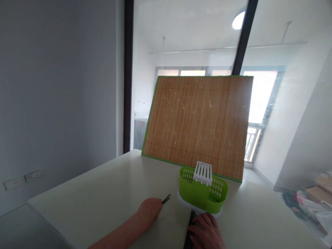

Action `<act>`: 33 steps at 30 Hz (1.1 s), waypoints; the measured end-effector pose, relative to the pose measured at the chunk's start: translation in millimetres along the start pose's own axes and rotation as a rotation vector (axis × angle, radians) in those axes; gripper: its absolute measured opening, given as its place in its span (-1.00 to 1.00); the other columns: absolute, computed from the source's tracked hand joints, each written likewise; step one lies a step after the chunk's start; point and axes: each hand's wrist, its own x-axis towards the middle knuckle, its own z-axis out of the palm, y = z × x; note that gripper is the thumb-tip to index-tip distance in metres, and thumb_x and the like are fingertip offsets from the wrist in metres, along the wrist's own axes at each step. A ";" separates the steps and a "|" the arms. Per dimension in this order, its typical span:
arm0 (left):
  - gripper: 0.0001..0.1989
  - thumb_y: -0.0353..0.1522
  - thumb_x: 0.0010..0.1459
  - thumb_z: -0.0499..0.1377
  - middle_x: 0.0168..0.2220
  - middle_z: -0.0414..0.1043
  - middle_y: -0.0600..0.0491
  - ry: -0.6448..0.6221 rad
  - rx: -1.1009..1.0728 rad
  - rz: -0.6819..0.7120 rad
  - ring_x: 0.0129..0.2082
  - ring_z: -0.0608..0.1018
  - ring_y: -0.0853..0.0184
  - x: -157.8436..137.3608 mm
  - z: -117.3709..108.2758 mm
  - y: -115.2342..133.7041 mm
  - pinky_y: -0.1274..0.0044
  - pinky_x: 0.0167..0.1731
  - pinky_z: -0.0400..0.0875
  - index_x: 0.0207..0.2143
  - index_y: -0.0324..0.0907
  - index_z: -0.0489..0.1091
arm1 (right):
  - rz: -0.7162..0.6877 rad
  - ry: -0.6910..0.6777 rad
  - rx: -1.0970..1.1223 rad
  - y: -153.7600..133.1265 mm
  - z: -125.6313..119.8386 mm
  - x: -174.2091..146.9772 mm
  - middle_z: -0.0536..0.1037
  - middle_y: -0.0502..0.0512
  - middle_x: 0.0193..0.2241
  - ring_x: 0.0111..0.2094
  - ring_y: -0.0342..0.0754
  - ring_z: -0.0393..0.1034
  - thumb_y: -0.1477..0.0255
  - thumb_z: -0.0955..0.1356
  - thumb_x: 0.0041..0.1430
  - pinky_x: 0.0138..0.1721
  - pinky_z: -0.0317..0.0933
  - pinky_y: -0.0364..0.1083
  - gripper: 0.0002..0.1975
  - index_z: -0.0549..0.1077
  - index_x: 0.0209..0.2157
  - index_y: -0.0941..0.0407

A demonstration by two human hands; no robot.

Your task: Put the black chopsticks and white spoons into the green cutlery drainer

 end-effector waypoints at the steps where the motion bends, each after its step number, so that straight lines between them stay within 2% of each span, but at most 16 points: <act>1: -0.69 -0.64 -0.02 -0.06 -0.33 0.48 -0.16 0.046 -0.006 0.003 -0.29 0.54 0.13 -3.2 -11.8 -0.2 0.36 -0.28 0.40 -0.31 -0.31 0.41 | 0.008 0.001 0.010 0.1 -0.1 0.2 0.52 -0.04 -0.31 -0.23 0.02 0.36 0.32 0.40 0.02 -0.11 0.15 0.10 -0.84 0.47 -0.28 -0.13; 3: -0.78 -0.56 0.05 -0.03 -0.33 0.45 -0.07 0.165 -0.070 0.064 -0.32 0.51 0.22 -12.0 -39.8 2.6 0.44 -0.30 0.38 -0.33 -0.27 0.37 | 0.044 -0.009 0.046 -0.8 -0.4 1.2 0.51 -0.01 -0.30 -0.23 0.04 0.36 0.33 0.39 0.01 -0.13 0.17 0.10 -0.79 0.47 -0.24 -0.11; 5: -0.86 -0.45 0.12 -0.01 -0.37 0.41 0.01 0.278 -0.254 0.196 -0.37 0.48 0.31 -21.5 -65.9 9.6 0.52 -0.34 0.36 -0.36 -0.23 0.34 | 0.087 -0.025 0.097 -3.6 -1.1 4.1 0.50 0.04 -0.29 -0.22 0.07 0.36 0.33 0.37 0.03 -0.15 0.20 0.09 -0.72 0.44 -0.15 -0.07; 7: -0.86 -0.38 0.16 0.01 -0.40 0.38 0.07 0.329 -0.467 0.290 -0.41 0.44 0.38 -28.4 -82.1 18.8 0.59 -0.39 0.34 -0.36 -0.22 0.33 | 0.132 -0.046 0.177 -8.7 -2.8 9.9 0.49 0.10 -0.29 -0.22 0.06 0.36 0.34 0.35 0.04 -0.17 0.23 0.04 -0.60 0.37 -0.03 0.01; 9: -0.85 -0.35 0.18 0.02 -0.41 0.37 0.09 0.333 -0.657 0.342 -0.44 0.43 0.43 -31.4 -85.9 27.8 0.63 -0.42 0.34 -0.32 -0.21 0.34 | 0.198 -0.093 0.291 -16.1 -5.9 18.0 0.48 0.10 -0.33 -0.30 -0.01 0.38 0.36 0.33 0.05 -0.24 0.25 -0.05 -0.48 0.26 0.08 0.10; 11: -0.84 -0.34 0.18 0.03 -0.39 0.38 0.08 0.329 -0.800 0.375 -0.42 0.43 0.44 -31.4 -80.5 34.4 0.64 -0.41 0.35 -0.29 -0.22 0.35 | 0.257 -0.161 0.398 -24.0 -8.9 26.8 0.46 0.02 -0.42 -0.44 -0.09 0.35 0.37 0.32 0.04 -0.38 0.24 -0.14 -0.42 0.17 0.12 0.14; 13: -0.84 -0.34 0.18 0.04 -0.36 0.38 0.07 0.328 -0.895 0.390 -0.40 0.44 0.45 -29.9 -71.2 37.9 0.65 -0.39 0.37 -0.27 -0.22 0.36 | 0.255 -0.196 0.457 -30.2 -9.2 33.8 0.44 -0.04 -0.48 -0.51 -0.14 0.31 0.37 0.32 0.05 -0.47 0.17 -0.19 -0.48 0.22 0.07 0.11; 15: -0.84 -0.34 0.18 0.05 -0.35 0.38 0.06 0.318 -0.942 0.398 -0.40 0.44 0.45 -27.9 -61.7 38.8 0.66 -0.39 0.37 -0.27 -0.23 0.37 | 0.214 -0.185 0.462 -33.0 -4.6 37.4 0.42 -0.06 -0.50 -0.51 -0.17 0.29 0.38 0.29 0.09 -0.48 0.12 -0.22 -0.73 0.35 -0.13 0.07; 17: -0.84 -0.33 0.17 0.07 -0.36 0.39 0.06 0.290 -0.947 0.406 -0.41 0.44 0.46 -25.9 -53.5 38.5 0.67 -0.41 0.37 -0.28 -0.23 0.38 | 0.183 -0.159 0.431 -32.9 4.4 37.5 0.41 -0.05 -0.50 -0.50 -0.18 0.30 0.39 0.24 0.15 -0.47 0.10 -0.23 -0.91 0.36 -0.36 0.06; 19: -0.83 -0.33 0.16 0.07 -0.36 0.39 0.06 0.252 -0.929 0.406 -0.42 0.45 0.45 -24.1 -47.2 38.3 0.67 -0.42 0.37 -0.29 -0.23 0.39 | 0.163 -0.140 0.415 -31.7 15.2 35.0 0.41 -0.04 -0.49 -0.49 -0.19 0.31 0.40 0.21 0.18 -0.47 0.09 -0.24 -0.87 0.31 -0.44 0.07; 21: -0.82 -0.32 0.16 0.07 -0.35 0.41 0.06 0.220 -0.914 0.379 -0.41 0.46 0.44 -22.8 -43.2 38.8 0.66 -0.41 0.38 -0.28 -0.21 0.41 | 0.146 -0.113 0.435 -30.9 24.2 31.9 0.42 -0.04 -0.48 -0.48 -0.18 0.34 0.40 0.21 0.19 -0.47 0.11 -0.25 -0.88 0.31 -0.40 0.06; 25: -0.80 -0.30 0.16 0.06 -0.33 0.44 0.08 0.175 -0.872 0.289 -0.36 0.48 0.39 -20.4 -46.1 37.9 0.60 -0.36 0.42 -0.27 -0.17 0.43 | 0.120 -0.043 0.422 -31.7 27.1 28.0 0.42 -0.05 -0.49 -0.48 -0.16 0.35 0.40 0.19 0.22 -0.46 0.15 -0.24 -0.86 0.31 -0.41 0.05; 27: -0.80 -0.28 0.16 0.07 -0.31 0.45 0.09 0.183 -0.884 0.306 -0.36 0.48 0.37 -17.1 -56.3 33.3 0.58 -0.36 0.44 -0.26 -0.13 0.44 | 0.109 -0.025 0.375 -31.0 21.4 27.1 0.43 -0.04 -0.47 -0.50 -0.16 0.34 0.41 0.21 0.21 -0.48 0.17 -0.23 -0.89 0.32 -0.38 0.06; 29: -0.79 -0.26 0.15 0.08 -0.31 0.46 0.09 0.243 -0.941 0.347 -0.38 0.49 0.37 -10.2 -74.1 25.8 0.57 -0.38 0.45 -0.25 -0.15 0.45 | 0.111 0.004 0.328 -28.3 14.2 25.6 0.45 -0.02 -0.43 -0.47 -0.14 0.36 0.43 0.22 0.21 -0.46 0.20 -0.21 -0.90 0.34 -0.25 0.05; 31: -0.75 -0.25 0.16 0.09 -0.32 0.46 0.06 0.349 -0.980 0.376 -0.41 0.49 0.38 1.6 -98.3 17.6 0.57 -0.41 0.45 -0.23 -0.20 0.44 | 0.116 0.065 0.268 -23.8 7.8 23.0 0.47 0.01 -0.37 -0.40 -0.10 0.39 0.43 0.21 0.23 -0.40 0.24 -0.17 -0.82 0.31 -0.12 0.05; 33: -0.72 -0.24 0.16 0.09 -0.30 0.47 0.04 0.480 -0.953 0.402 -0.41 0.49 0.39 19.5 -124.2 11.2 0.57 -0.39 0.45 -0.21 -0.23 0.44 | 0.104 0.145 0.161 -19.1 3.6 20.0 0.48 0.04 -0.36 -0.34 -0.05 0.39 0.43 0.18 0.26 -0.33 0.24 -0.11 -0.82 0.33 -0.14 0.04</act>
